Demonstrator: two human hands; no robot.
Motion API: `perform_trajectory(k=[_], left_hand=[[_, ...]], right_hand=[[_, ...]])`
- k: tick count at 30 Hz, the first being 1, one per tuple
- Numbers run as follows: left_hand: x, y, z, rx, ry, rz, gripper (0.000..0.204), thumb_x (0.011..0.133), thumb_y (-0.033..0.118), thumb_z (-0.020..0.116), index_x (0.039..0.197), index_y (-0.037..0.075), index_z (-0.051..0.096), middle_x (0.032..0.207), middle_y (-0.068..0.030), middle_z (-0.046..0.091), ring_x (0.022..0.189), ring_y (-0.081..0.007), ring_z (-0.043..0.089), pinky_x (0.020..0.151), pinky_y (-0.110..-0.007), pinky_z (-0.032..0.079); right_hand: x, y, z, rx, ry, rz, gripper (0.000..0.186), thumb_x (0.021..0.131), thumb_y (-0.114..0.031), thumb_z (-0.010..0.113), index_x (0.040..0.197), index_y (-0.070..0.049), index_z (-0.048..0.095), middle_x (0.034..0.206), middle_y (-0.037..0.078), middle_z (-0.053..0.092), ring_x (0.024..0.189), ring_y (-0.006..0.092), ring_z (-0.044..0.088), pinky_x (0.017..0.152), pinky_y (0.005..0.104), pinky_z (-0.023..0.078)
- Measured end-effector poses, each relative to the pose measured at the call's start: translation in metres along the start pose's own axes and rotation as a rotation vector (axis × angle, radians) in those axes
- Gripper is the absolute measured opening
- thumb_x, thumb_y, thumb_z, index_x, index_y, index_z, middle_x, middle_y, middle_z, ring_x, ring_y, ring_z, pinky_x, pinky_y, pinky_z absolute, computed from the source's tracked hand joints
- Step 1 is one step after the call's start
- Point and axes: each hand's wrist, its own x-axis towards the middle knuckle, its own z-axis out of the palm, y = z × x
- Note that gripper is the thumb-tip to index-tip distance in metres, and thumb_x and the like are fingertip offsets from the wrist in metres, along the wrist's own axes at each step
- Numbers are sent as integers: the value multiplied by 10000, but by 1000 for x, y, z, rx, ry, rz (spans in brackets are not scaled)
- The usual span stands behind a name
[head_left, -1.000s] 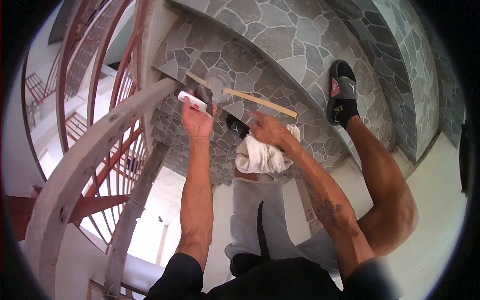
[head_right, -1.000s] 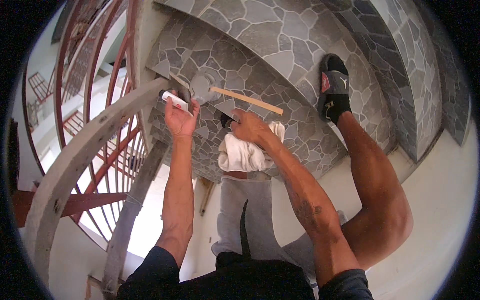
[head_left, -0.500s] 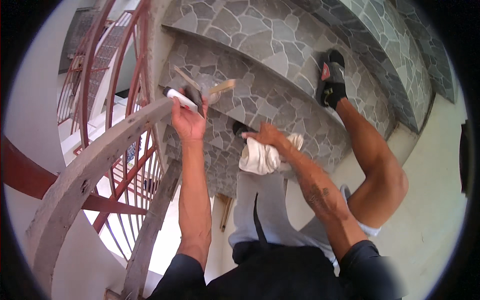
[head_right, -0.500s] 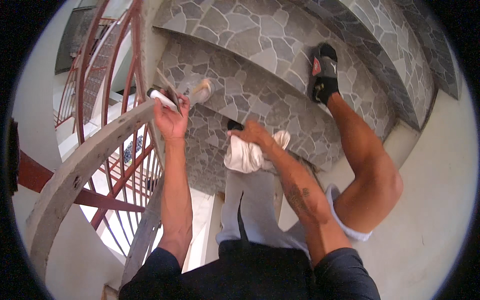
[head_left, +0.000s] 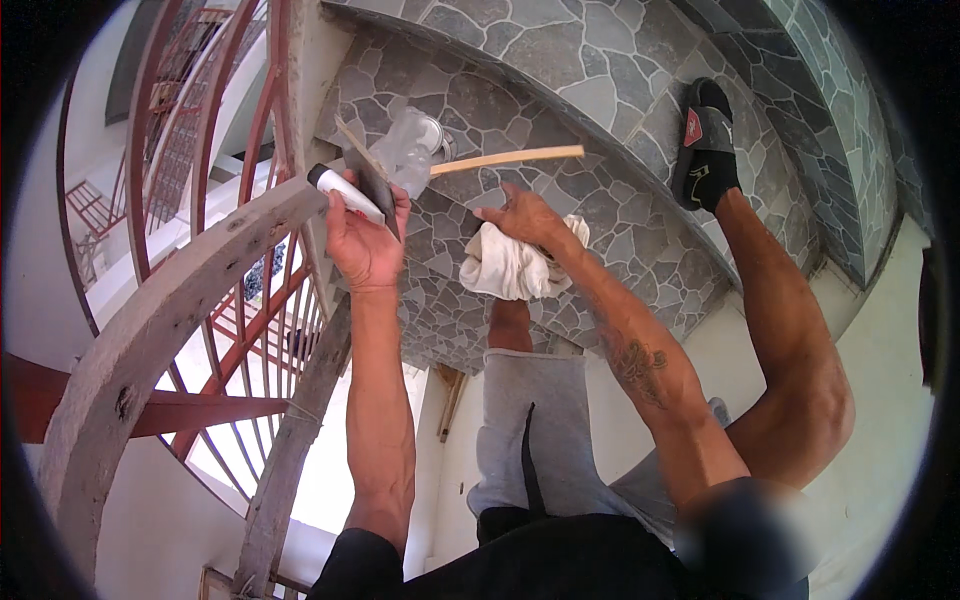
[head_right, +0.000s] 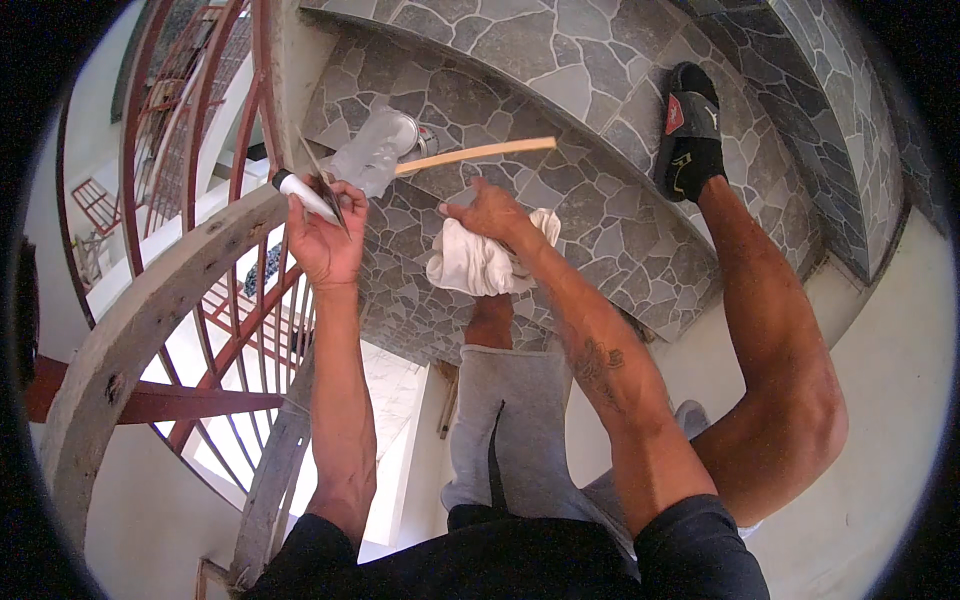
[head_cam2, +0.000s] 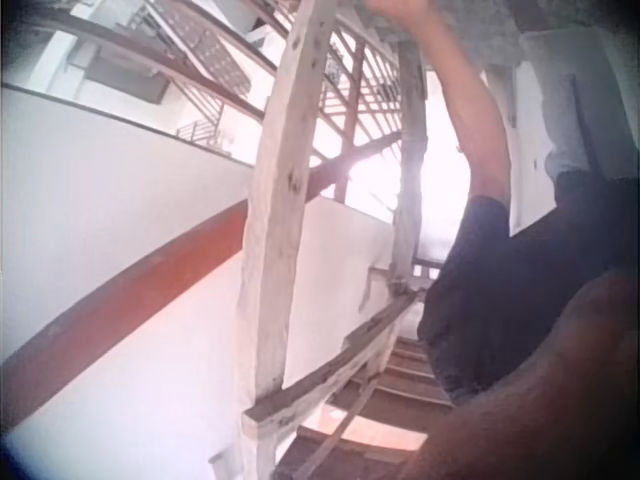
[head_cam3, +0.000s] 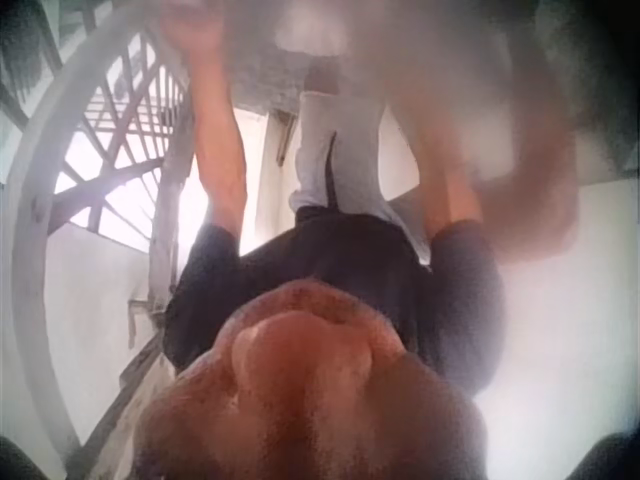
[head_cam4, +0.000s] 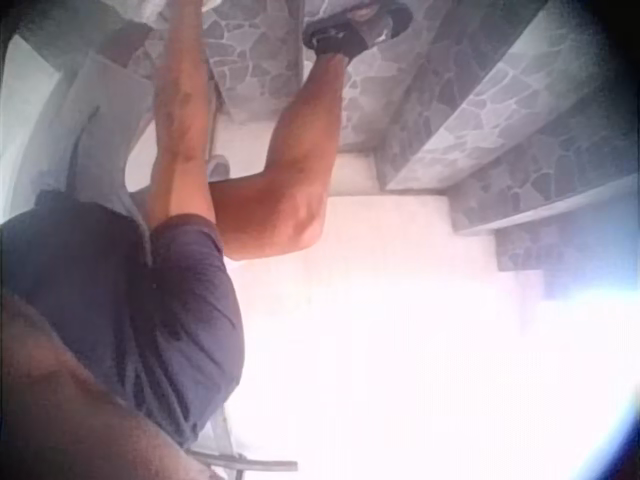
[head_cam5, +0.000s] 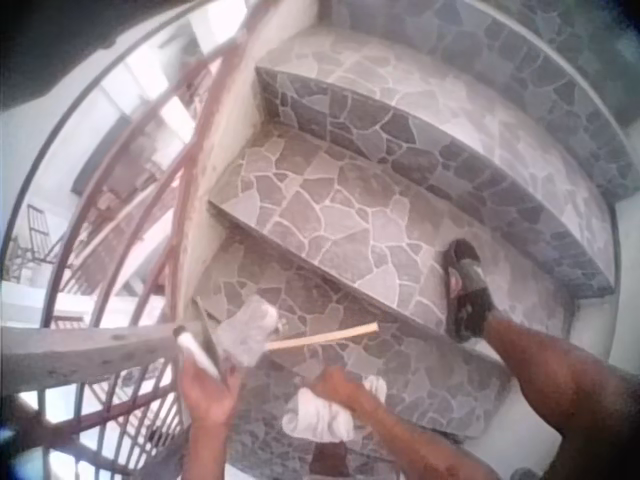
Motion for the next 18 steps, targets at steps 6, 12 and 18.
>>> perform_trajectory(k=[6, 12, 18], left_hand=[[0, 5, 3, -45, -85, -36, 325, 846, 170, 731, 1116, 22, 629, 1084, -136, 611, 991, -243, 548, 974, -423, 423], [1, 7, 9, -120, -108, -58, 346, 850, 180, 728, 1141, 27, 620, 1113, -137, 622, 993, -248, 550, 975, -434, 418], [4, -1, 26, -231, -115, -64, 444, 823, 149, 744, 1189, -24, 561, 1118, -138, 596, 999, -258, 535, 968, -436, 401]], right_hand=[[-2, -16, 4, -103, 210, -155, 662, 830, -390, 720, 1264, 44, 473, 1069, 279, 646, 1013, 418, 643, 873, 471, 513], [20, -62, 11, -302, 127, -260, 663, 818, -424, 729, 1271, 9, 513, 1078, 242, 664, 971, 389, 666, 843, 464, 532], [55, -71, 28, -158, 50, -202, 528, 822, -455, 710, 1176, -65, 672, 1072, 183, 699, 1048, 328, 654, 901, 456, 508]])
